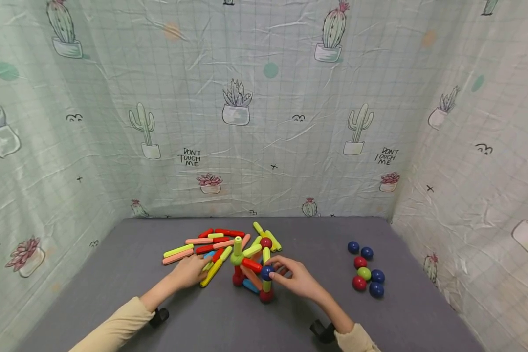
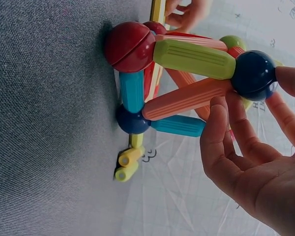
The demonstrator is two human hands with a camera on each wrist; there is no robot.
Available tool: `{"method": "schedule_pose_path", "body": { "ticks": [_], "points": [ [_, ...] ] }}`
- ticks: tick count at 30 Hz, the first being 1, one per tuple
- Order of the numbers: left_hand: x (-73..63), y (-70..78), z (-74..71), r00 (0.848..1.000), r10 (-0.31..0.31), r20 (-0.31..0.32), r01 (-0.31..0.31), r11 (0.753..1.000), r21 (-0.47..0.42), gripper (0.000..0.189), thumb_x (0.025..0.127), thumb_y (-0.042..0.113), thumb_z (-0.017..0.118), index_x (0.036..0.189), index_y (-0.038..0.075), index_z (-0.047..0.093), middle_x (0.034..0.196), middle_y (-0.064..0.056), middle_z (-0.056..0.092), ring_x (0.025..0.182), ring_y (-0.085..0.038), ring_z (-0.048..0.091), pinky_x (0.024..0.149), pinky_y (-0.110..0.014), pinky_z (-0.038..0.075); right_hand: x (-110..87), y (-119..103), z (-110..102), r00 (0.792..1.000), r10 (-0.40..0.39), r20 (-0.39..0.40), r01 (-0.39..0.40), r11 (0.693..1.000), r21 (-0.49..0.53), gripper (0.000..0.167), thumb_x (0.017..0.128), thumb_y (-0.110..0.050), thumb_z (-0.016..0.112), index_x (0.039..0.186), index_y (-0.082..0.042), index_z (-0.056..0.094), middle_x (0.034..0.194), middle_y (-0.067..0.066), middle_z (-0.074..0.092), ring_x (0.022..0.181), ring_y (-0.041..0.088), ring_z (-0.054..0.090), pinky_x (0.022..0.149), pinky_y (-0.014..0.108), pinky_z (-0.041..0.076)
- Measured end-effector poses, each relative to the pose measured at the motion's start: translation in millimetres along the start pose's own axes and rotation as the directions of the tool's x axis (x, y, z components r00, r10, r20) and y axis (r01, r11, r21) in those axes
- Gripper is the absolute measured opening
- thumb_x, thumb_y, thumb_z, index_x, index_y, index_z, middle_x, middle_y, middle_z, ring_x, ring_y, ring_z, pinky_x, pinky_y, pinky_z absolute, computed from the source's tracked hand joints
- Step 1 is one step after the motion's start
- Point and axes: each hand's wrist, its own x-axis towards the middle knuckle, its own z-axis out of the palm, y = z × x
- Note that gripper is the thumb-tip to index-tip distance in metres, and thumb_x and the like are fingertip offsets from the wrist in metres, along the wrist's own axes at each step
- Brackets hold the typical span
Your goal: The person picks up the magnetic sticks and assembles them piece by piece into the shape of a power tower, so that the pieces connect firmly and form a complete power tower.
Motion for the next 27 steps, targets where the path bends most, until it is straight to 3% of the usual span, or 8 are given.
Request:
{"method": "schedule_pose_path", "body": {
  "ticks": [4, 8, 13, 18, 21, 23, 24, 27],
  "points": [
    [-1.4, 0.7, 0.2, 1.000, 0.021, -0.012, -0.020, 0.998, 0.060, 0.013, 0.081, 0.015, 0.063, 0.077, 0.010, 0.052, 0.054, 0.006, 0.025, 0.045, -0.010, 0.029, 0.046, -0.021, 0.020, 0.1, -1, 0, 1.000, 0.006, 0.002, -0.006, 1.000, -0.001, 0.027, 0.090, -0.018, 0.052, 0.116, -0.009, 0.054, 0.107, 0.013, 0.060, 0.087, 0.021, 0.057, 0.071, 0.027, 0.048],
    [-2.5, 1.6, 0.6, 1.000, 0.022, 0.003, -0.022, 0.994, 0.112, 0.018, 0.077, 0.019, 0.068, 0.082, 0.012, 0.053, 0.055, 0.003, 0.037, 0.047, -0.010, 0.034, 0.044, -0.020, 0.025, -0.1, -1, 0, 1.000, 0.011, 0.006, -0.011, 1.000, -0.002, 0.028, 0.090, -0.017, 0.052, 0.116, -0.009, 0.054, 0.107, 0.013, 0.060, 0.087, 0.022, 0.057, 0.072, 0.026, 0.047],
    [0.0, 4.3, -0.2, 1.000, 0.001, -0.001, -0.001, 0.991, 0.136, 0.008, 0.082, 0.013, 0.062, 0.086, 0.010, 0.055, 0.061, -0.006, 0.048, 0.049, -0.017, 0.040, 0.051, -0.028, 0.036, 0.1, -1, -1, 1.000, 0.016, 0.008, -0.016, 1.000, -0.002, 0.027, 0.090, -0.017, 0.052, 0.116, -0.009, 0.053, 0.106, 0.012, 0.060, 0.086, 0.022, 0.058, 0.072, 0.028, 0.048],
    [-0.9, 5.0, -2.1, 0.999, -0.016, 0.029, 0.008, 0.970, 0.244, 0.025, 0.081, 0.015, 0.063, 0.106, 0.011, 0.060, 0.082, -0.013, 0.062, 0.061, -0.027, 0.052, 0.060, -0.038, 0.045, 1.3, -1, -2, 1.000, 0.021, 0.009, -0.021, 1.000, -0.006, 0.027, 0.089, -0.018, 0.053, 0.115, -0.009, 0.054, 0.106, 0.012, 0.060, 0.086, 0.021, 0.058, 0.072, 0.029, 0.048],
    [-3.4, 3.2, -2.1, 0.999, -0.024, 0.027, 0.016, 0.965, 0.260, 0.027, 0.080, 0.014, 0.064, 0.107, 0.015, 0.062, 0.081, -0.010, 0.062, 0.060, -0.024, 0.052, 0.055, -0.034, 0.043, 1.6, -1, -2, 1.000, 0.024, 0.016, -0.024, 1.000, 0.000, 0.027, 0.089, -0.017, 0.053, 0.115, -0.009, 0.054, 0.106, 0.012, 0.060, 0.085, 0.021, 0.058, 0.072, 0.030, 0.048],
    [-2.8, 1.3, -2.6, 0.999, -0.035, -0.004, 0.035, 0.973, 0.227, 0.017, 0.078, 0.012, 0.064, 0.095, 0.014, 0.062, 0.063, -0.006, 0.053, 0.052, -0.018, 0.045, 0.048, -0.028, 0.033, 1.7, -1, -2, 1.000, 0.022, 0.017, -0.022, 1.000, -0.002, 0.027, 0.089, -0.018, 0.053, 0.115, -0.009, 0.054, 0.106, 0.012, 0.060, 0.085, 0.021, 0.058, 0.072, 0.029, 0.048],
    [-1.8, 0.8, -4.4, 0.999, -0.048, -0.020, 0.050, 0.983, 0.177, 0.021, 0.077, 0.011, 0.064, 0.097, 0.015, 0.062, 0.059, -0.004, 0.050, 0.049, -0.015, 0.040, 0.045, -0.025, 0.029, 1.6, -1, -2, 1.000, 0.021, 0.018, -0.020, 1.000, -0.003, 0.027, 0.089, -0.018, 0.053, 0.115, -0.009, 0.054, 0.106, 0.012, 0.060, 0.085, 0.021, 0.058, 0.072, 0.029, 0.048],
    [7.4, 3.3, -15.0, 0.992, -0.107, -0.060, 0.104, 0.993, -0.057, 0.028, 0.077, 0.009, 0.062, 0.104, 0.015, 0.059, 0.055, -0.001, 0.044, 0.042, -0.009, 0.030, 0.042, -0.020, 0.022, 1.1, -1, -3, 1.000, 0.013, 0.018, -0.013, 1.000, -0.010, 0.027, 0.089, -0.018, 0.053, 0.115, -0.009, 0.054, 0.106, 0.012, 0.060, 0.084, 0.020, 0.058, 0.071, 0.027, 0.048]
  ]
}}
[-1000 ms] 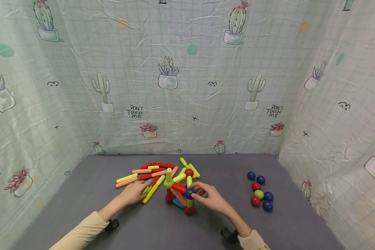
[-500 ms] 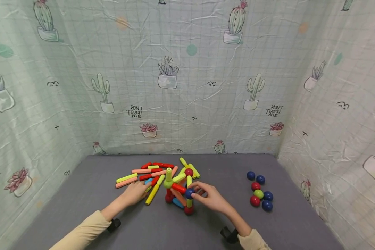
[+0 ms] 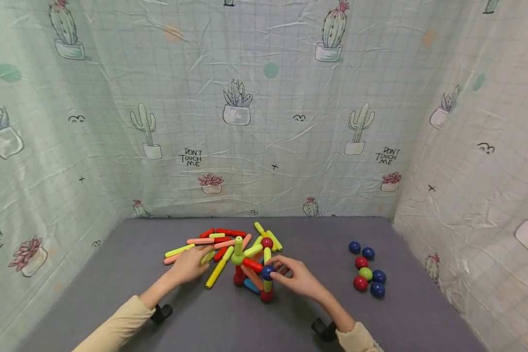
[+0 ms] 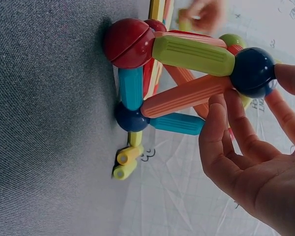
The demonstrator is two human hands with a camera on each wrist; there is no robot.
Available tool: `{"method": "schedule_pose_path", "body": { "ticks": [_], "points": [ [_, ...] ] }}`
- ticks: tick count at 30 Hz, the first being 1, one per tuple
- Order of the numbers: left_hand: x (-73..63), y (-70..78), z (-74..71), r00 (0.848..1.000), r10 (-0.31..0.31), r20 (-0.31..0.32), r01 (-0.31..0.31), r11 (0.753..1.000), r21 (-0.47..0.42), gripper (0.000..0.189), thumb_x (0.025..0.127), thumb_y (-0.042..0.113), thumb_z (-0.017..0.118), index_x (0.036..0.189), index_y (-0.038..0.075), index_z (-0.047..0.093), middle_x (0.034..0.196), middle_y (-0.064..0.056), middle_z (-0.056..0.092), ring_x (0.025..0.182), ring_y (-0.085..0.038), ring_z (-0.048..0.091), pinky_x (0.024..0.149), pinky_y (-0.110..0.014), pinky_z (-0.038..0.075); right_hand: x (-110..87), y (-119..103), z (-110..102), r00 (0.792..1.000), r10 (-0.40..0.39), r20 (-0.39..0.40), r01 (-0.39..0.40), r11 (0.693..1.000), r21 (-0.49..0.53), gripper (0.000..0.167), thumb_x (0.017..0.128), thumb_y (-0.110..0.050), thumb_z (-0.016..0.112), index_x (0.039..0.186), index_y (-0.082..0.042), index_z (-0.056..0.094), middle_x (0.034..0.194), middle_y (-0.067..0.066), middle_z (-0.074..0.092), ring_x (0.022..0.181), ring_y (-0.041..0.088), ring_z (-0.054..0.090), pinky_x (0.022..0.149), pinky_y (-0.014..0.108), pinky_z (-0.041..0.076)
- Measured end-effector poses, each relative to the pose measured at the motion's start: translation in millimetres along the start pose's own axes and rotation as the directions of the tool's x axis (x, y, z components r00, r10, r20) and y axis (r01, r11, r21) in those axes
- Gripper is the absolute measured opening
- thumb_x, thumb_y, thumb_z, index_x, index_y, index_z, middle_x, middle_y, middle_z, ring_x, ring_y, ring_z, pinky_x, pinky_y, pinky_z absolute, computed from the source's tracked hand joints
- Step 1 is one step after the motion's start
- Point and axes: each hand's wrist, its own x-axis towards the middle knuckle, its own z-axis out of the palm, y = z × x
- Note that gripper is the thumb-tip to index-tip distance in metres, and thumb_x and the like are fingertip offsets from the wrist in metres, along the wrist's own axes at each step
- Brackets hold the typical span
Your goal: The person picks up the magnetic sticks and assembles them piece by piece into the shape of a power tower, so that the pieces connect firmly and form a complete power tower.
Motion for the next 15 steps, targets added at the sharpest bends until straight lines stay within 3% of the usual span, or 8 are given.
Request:
{"method": "schedule_pose_path", "body": {
  "ticks": [1, 2, 3, 5, 7, 10, 13, 15],
  "points": [
    [5.3, 3.0, -4.9, 1.000, -0.021, -0.002, 0.021, 0.993, -0.114, 0.030, 0.078, 0.009, 0.061, 0.108, 0.015, 0.057, 0.055, -0.002, 0.045, 0.041, -0.008, 0.028, 0.042, -0.019, 0.022, 0.1, 0, 0, 1.000, -0.003, -0.001, 0.003, 1.000, -0.003, 0.027, 0.089, -0.018, 0.053, 0.115, -0.009, 0.054, 0.105, 0.012, 0.060, 0.084, 0.020, 0.058, 0.071, 0.027, 0.048],
    [10.8, 7.3, -10.8, 0.999, -0.044, -0.005, 0.041, 0.971, -0.236, 0.034, 0.080, 0.009, 0.060, 0.113, 0.015, 0.054, 0.059, -0.003, 0.049, 0.043, -0.006, 0.033, 0.041, -0.018, 0.025, 0.1, 0, 0, 1.000, -0.005, -0.001, 0.005, 1.000, -0.003, 0.027, 0.089, -0.018, 0.053, 0.115, -0.009, 0.054, 0.105, 0.012, 0.060, 0.084, 0.020, 0.058, 0.071, 0.027, 0.048],
    [16.7, 13.1, -17.9, 0.998, -0.066, -0.007, 0.060, 0.933, -0.354, 0.037, 0.082, 0.011, 0.060, 0.118, 0.014, 0.051, 0.063, -0.006, 0.055, 0.044, -0.007, 0.039, 0.041, -0.017, 0.029, 0.2, 0, 0, 1.000, -0.007, -0.001, 0.007, 1.000, -0.005, 0.027, 0.089, -0.018, 0.053, 0.115, -0.009, 0.054, 0.105, 0.012, 0.060, 0.084, 0.019, 0.058, 0.071, 0.027, 0.048],
    [28.8, 27.2, -33.8, 0.996, -0.094, 0.008, 0.082, 0.825, -0.560, 0.035, 0.086, 0.012, 0.056, 0.120, 0.012, 0.048, 0.076, -0.014, 0.061, 0.056, -0.016, 0.054, 0.048, -0.020, 0.039, -0.1, 0, -1, 1.000, -0.010, -0.005, 0.010, 1.000, -0.007, 0.027, 0.089, -0.018, 0.053, 0.115, -0.009, 0.054, 0.105, 0.012, 0.060, 0.084, 0.019, 0.059, 0.071, 0.027, 0.048],
    [40.4, 44.0, -51.3, 0.995, -0.101, 0.028, 0.091, 0.711, -0.697, 0.035, 0.087, 0.011, 0.055, 0.121, 0.008, 0.046, 0.091, -0.020, 0.064, 0.075, -0.026, 0.061, 0.058, -0.024, 0.045, 0.1, 1, -1, 1.000, -0.010, -0.008, 0.010, 1.000, -0.009, 0.027, 0.089, -0.017, 0.053, 0.115, -0.009, 0.054, 0.105, 0.012, 0.060, 0.084, 0.019, 0.059, 0.071, 0.028, 0.048],
    [59.4, 60.8, -59.9, 0.996, -0.065, 0.059, 0.086, 0.589, -0.803, 0.036, 0.088, 0.009, 0.053, 0.123, 0.003, 0.045, 0.103, -0.024, 0.061, 0.090, -0.034, 0.060, 0.068, -0.028, 0.047, 3.3, 14, 2, 1.000, -0.008, -0.013, 0.008, 1.000, -0.007, 0.027, 0.090, -0.019, 0.052, 0.115, -0.013, 0.054, 0.106, 0.010, 0.060, 0.084, 0.019, 0.059, 0.071, 0.029, 0.048],
    [77.9, 71.6, -52.7, 0.996, 0.018, 0.082, 0.061, 0.514, -0.856, 0.036, 0.088, 0.008, 0.052, 0.123, 0.002, 0.044, 0.107, -0.026, 0.059, 0.093, -0.038, 0.058, 0.070, -0.028, 0.048, 6.4, 29, 5, 1.000, -0.014, -0.010, 0.014, 1.000, 0.001, 0.027, 0.090, -0.024, 0.052, 0.116, -0.016, 0.054, 0.107, 0.008, 0.060, 0.085, 0.019, 0.059, 0.072, 0.029, 0.048],
    [87.4, 78.1, -47.9, 0.992, 0.067, 0.105, 0.061, 0.477, -0.877, 0.035, 0.088, 0.008, 0.052, 0.122, 0.003, 0.045, 0.109, -0.026, 0.058, 0.096, -0.038, 0.057, 0.073, -0.030, 0.048, 7.4, 35, 6, 1.000, -0.027, -0.005, 0.027, 1.000, 0.007, 0.028, 0.090, -0.027, 0.052, 0.116, -0.017, 0.054, 0.108, 0.008, 0.060, 0.085, 0.019, 0.060, 0.072, 0.028, 0.048]
  ]
}}
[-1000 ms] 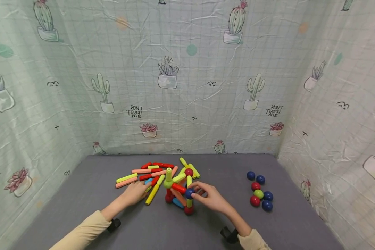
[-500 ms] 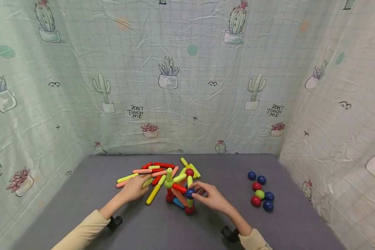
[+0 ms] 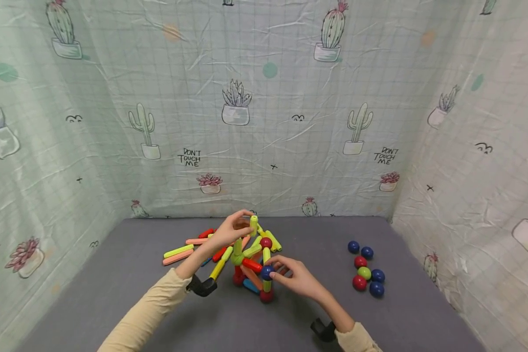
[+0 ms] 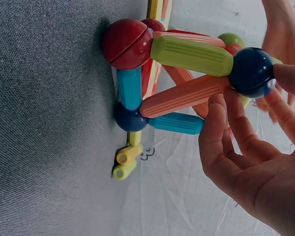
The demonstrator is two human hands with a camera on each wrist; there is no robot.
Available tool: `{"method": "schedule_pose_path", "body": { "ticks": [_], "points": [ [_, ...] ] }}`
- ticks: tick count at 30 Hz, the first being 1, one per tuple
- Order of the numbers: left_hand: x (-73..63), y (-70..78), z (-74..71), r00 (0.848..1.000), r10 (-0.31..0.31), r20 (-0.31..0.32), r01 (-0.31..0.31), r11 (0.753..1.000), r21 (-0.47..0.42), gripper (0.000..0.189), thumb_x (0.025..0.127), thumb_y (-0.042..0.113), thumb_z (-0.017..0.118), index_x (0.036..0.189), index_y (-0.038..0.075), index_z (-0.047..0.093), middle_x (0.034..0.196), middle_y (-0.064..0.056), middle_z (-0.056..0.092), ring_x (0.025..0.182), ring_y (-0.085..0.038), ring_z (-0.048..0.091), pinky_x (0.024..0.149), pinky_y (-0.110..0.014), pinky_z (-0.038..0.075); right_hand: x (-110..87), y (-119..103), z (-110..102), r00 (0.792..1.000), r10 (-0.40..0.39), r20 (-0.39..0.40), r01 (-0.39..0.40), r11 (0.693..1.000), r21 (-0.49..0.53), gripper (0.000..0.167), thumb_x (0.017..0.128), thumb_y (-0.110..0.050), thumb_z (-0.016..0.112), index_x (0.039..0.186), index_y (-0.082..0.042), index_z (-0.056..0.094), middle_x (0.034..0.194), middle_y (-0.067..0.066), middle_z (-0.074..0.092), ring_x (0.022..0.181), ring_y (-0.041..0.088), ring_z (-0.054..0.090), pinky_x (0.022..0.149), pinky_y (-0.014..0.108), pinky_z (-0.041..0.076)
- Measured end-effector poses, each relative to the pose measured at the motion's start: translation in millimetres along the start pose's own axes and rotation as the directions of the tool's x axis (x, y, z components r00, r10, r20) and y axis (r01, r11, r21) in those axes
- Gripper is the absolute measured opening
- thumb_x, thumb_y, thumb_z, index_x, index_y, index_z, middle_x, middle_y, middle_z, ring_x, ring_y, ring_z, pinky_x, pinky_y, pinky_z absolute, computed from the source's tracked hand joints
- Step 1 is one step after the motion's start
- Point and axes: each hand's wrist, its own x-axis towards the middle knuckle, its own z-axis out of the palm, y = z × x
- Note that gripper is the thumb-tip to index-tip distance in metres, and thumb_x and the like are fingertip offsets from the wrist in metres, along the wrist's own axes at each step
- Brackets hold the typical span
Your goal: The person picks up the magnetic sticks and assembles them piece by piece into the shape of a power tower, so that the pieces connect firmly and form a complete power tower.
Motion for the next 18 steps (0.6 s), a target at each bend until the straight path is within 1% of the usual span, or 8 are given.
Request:
{"method": "schedule_pose_path", "body": {
  "ticks": [2, 4, 7, 11, 14, 16, 18],
  "points": [
    [8.8, 2.6, 6.1, 0.999, -0.023, 0.050, 0.024, 1.000, -0.020, 0.034, 0.087, 0.009, 0.053, 0.120, 0.004, 0.046, 0.111, -0.024, 0.057, 0.099, -0.035, 0.057, 0.078, -0.033, 0.049, -0.8, 1, 0, 1.000, -0.009, 0.005, 0.009, 1.000, 0.007, 0.029, 0.090, -0.029, 0.051, 0.116, -0.018, 0.053, 0.108, 0.009, 0.060, 0.086, 0.022, 0.060, 0.072, 0.026, 0.048],
    [15.9, 4.1, 9.3, 0.994, -0.067, 0.087, 0.069, 0.997, -0.021, 0.031, 0.086, 0.011, 0.054, 0.117, 0.005, 0.049, 0.112, -0.021, 0.058, 0.100, -0.029, 0.058, 0.082, -0.035, 0.049, -1.2, 1, -1, 1.000, -0.014, 0.008, 0.014, 1.000, 0.011, 0.029, 0.090, -0.030, 0.051, 0.117, -0.018, 0.053, 0.109, 0.011, 0.059, 0.086, 0.025, 0.060, 0.072, 0.025, 0.048],
    [24.4, 3.3, 10.2, 0.983, -0.129, 0.134, 0.131, 0.991, -0.006, 0.027, 0.086, 0.012, 0.056, 0.112, 0.006, 0.053, 0.112, -0.018, 0.059, 0.099, -0.022, 0.058, 0.082, -0.037, 0.048, -0.8, 0, 0, 1.000, -0.007, 0.008, 0.007, 1.000, 0.006, 0.030, 0.090, -0.031, 0.051, 0.117, -0.019, 0.053, 0.109, 0.010, 0.059, 0.087, 0.026, 0.060, 0.072, 0.023, 0.048],
    [31.0, 0.9, 9.7, 0.965, -0.185, 0.184, 0.181, 0.983, 0.036, 0.024, 0.085, 0.012, 0.057, 0.109, 0.006, 0.055, 0.110, -0.015, 0.061, 0.096, -0.018, 0.059, 0.079, -0.034, 0.047, -0.9, 1, 0, 1.000, -0.004, 0.008, 0.004, 1.000, -0.007, 0.029, 0.090, -0.030, 0.050, 0.117, -0.019, 0.053, 0.108, 0.008, 0.060, 0.085, 0.021, 0.060, 0.072, 0.024, 0.048],
    [33.1, -0.8, 9.7, 0.956, -0.207, 0.208, 0.196, 0.978, 0.071, 0.025, 0.085, 0.011, 0.057, 0.109, 0.007, 0.056, 0.109, -0.014, 0.062, 0.093, -0.016, 0.058, 0.075, -0.030, 0.046, -1.3, 2, 0, 1.000, -0.011, 0.007, 0.011, 1.000, -0.010, 0.029, 0.090, -0.029, 0.050, 0.117, -0.018, 0.053, 0.108, 0.007, 0.060, 0.085, 0.018, 0.060, 0.072, 0.025, 0.048],
    [32.7, -0.6, 8.6, 0.954, -0.205, 0.220, 0.190, 0.978, 0.088, 0.025, 0.085, 0.012, 0.058, 0.110, 0.008, 0.056, 0.110, -0.014, 0.061, 0.093, -0.015, 0.058, 0.072, -0.028, 0.045, -1.4, 2, 0, 1.000, -0.013, 0.005, 0.013, 1.000, -0.010, 0.029, 0.090, -0.030, 0.050, 0.117, -0.018, 0.053, 0.108, 0.007, 0.060, 0.085, 0.017, 0.060, 0.072, 0.025, 0.048],
    [30.6, 2.2, 5.6, 0.959, -0.185, 0.216, 0.169, 0.981, 0.092, 0.026, 0.086, 0.013, 0.057, 0.112, 0.007, 0.055, 0.113, -0.015, 0.060, 0.093, -0.016, 0.058, 0.069, -0.027, 0.046, -1.4, 1, 0, 1.000, -0.013, 0.004, 0.013, 1.000, -0.009, 0.029, 0.090, -0.030, 0.050, 0.117, -0.019, 0.053, 0.108, 0.007, 0.060, 0.085, 0.016, 0.060, 0.072, 0.025, 0.048]
  ]
}}
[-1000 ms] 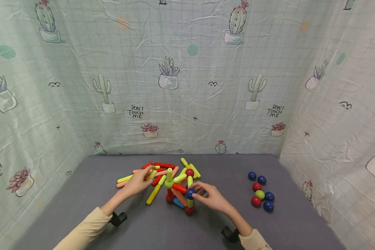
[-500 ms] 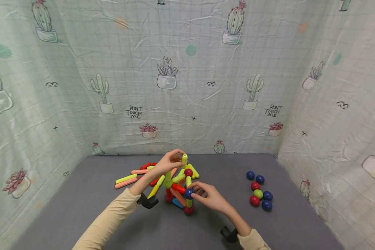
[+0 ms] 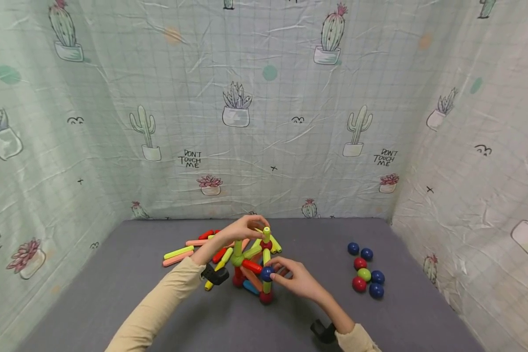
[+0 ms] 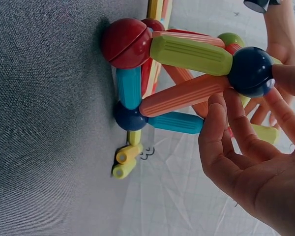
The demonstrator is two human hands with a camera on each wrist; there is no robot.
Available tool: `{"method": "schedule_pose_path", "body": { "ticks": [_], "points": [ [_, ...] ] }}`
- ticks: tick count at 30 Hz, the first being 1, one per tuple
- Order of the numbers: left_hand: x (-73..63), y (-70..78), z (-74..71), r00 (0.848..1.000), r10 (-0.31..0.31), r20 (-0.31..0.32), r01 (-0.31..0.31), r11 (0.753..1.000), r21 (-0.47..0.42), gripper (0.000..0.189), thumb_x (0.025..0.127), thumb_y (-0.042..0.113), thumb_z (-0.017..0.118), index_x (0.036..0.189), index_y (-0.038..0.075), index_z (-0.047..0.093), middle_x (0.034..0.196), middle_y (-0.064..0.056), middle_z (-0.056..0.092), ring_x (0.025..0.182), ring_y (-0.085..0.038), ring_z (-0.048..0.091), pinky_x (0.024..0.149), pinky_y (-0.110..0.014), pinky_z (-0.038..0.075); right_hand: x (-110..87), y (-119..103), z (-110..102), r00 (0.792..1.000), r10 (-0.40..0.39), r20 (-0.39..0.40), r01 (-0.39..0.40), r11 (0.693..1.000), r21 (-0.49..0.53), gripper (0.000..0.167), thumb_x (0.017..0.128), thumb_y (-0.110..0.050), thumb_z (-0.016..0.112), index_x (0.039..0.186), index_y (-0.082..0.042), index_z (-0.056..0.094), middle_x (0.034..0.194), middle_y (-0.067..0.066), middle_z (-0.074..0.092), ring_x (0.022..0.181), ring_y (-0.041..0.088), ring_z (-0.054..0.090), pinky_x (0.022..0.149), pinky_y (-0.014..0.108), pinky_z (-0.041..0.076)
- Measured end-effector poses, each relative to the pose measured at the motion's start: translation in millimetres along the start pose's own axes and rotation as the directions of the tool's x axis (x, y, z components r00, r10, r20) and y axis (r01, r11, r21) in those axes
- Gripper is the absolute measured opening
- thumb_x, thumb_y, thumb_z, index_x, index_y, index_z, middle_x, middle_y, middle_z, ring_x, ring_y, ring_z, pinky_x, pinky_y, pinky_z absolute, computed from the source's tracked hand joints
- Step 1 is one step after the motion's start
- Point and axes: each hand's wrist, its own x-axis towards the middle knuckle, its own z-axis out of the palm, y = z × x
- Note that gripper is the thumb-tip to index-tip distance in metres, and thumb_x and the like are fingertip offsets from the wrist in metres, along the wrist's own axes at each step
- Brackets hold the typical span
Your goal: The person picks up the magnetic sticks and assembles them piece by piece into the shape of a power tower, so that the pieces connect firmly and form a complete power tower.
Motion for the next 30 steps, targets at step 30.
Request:
{"method": "schedule_pose_path", "body": {
  "ticks": [30],
  "points": [
    [-97.3, -134.9, -27.6, 0.946, 0.094, -0.312, 0.223, 0.512, 0.829, 0.016, 0.076, 0.020, 0.069, 0.083, 0.009, 0.060, 0.058, 0.001, 0.045, 0.051, -0.011, 0.036, 0.047, -0.024, 0.029, -3.5, -14, 0, 0.999, 0.001, -0.052, -0.001, 1.000, -0.004, 0.027, 0.088, -0.018, 0.054, 0.114, -0.011, 0.055, 0.103, 0.009, 0.062, 0.086, 0.016, 0.058, 0.071, 0.028, 0.049]
  ]
}}
